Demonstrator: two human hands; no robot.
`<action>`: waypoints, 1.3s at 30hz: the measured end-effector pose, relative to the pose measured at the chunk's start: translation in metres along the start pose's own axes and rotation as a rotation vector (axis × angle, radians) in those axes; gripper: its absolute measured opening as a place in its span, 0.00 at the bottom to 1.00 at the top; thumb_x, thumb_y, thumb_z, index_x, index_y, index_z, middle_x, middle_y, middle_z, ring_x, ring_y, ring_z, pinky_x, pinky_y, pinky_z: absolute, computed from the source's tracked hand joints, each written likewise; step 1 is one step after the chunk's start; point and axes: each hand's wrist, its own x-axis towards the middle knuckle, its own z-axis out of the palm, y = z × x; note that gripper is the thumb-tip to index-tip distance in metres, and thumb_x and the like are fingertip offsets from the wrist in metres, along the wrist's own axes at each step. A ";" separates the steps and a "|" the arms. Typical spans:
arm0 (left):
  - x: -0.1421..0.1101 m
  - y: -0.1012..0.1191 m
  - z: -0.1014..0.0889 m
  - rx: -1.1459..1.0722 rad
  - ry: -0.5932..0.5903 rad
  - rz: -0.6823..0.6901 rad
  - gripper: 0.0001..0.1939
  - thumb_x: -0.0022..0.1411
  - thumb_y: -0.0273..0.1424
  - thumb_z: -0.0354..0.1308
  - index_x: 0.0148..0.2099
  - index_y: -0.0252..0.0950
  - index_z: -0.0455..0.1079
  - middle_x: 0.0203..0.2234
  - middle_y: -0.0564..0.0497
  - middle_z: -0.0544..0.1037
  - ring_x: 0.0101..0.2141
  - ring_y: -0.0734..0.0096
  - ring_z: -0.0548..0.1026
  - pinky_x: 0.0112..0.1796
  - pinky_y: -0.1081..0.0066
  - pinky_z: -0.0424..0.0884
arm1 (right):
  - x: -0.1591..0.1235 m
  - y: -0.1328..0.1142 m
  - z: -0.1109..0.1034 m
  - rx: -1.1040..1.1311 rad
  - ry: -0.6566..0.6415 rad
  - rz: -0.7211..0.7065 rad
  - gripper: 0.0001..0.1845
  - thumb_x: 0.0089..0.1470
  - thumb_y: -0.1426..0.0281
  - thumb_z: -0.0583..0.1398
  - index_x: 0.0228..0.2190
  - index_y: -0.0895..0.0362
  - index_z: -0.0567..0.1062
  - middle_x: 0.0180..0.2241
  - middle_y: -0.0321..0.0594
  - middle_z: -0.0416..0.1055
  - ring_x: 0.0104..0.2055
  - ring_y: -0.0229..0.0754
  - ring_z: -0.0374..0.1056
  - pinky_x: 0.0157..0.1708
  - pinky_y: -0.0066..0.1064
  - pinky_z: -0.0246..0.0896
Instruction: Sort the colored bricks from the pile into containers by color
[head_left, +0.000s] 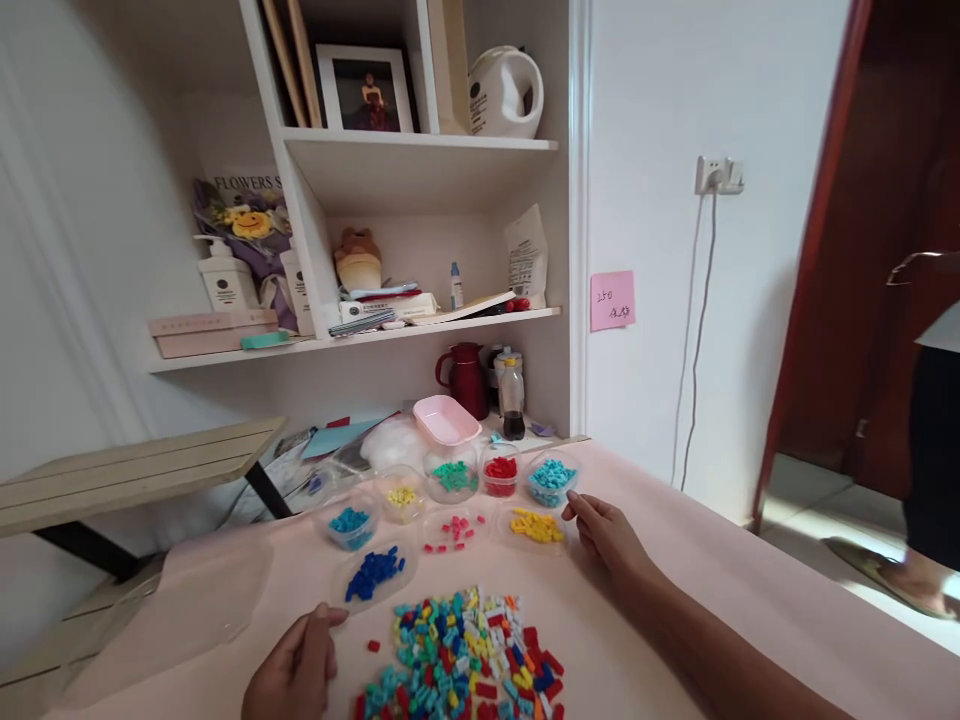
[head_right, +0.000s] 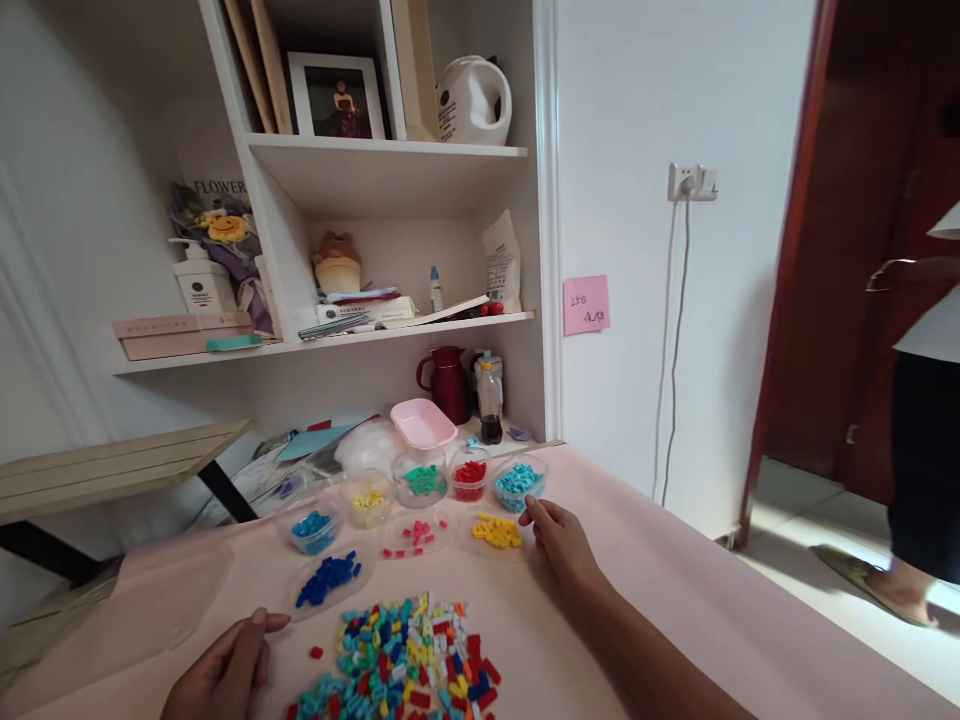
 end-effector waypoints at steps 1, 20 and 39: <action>-0.001 -0.001 0.001 -0.014 0.012 -0.006 0.38 0.41 0.64 0.52 0.38 0.35 0.74 0.14 0.60 0.62 0.16 0.73 0.60 0.21 0.72 0.59 | -0.001 0.000 0.000 0.000 -0.001 0.001 0.25 0.46 0.46 0.58 0.24 0.58 0.69 0.13 0.24 0.46 0.15 0.31 0.43 0.16 0.25 0.35; -0.011 -0.002 0.001 -0.013 0.000 0.063 0.27 0.53 0.54 0.52 0.40 0.36 0.74 0.17 0.59 0.63 0.19 0.74 0.61 0.22 0.74 0.59 | -0.050 -0.029 0.019 -0.338 -0.402 -0.148 0.23 0.56 0.52 0.54 0.27 0.58 0.74 0.16 0.30 0.57 0.19 0.34 0.55 0.21 0.26 0.50; -0.012 0.001 0.005 -0.030 -0.014 0.048 0.23 0.54 0.51 0.54 0.39 0.36 0.74 0.18 0.58 0.63 0.19 0.74 0.61 0.23 0.74 0.60 | -0.055 -0.014 0.027 -0.850 -0.713 -0.596 0.19 0.49 0.77 0.56 0.41 0.49 0.78 0.44 0.38 0.72 0.41 0.42 0.70 0.45 0.32 0.64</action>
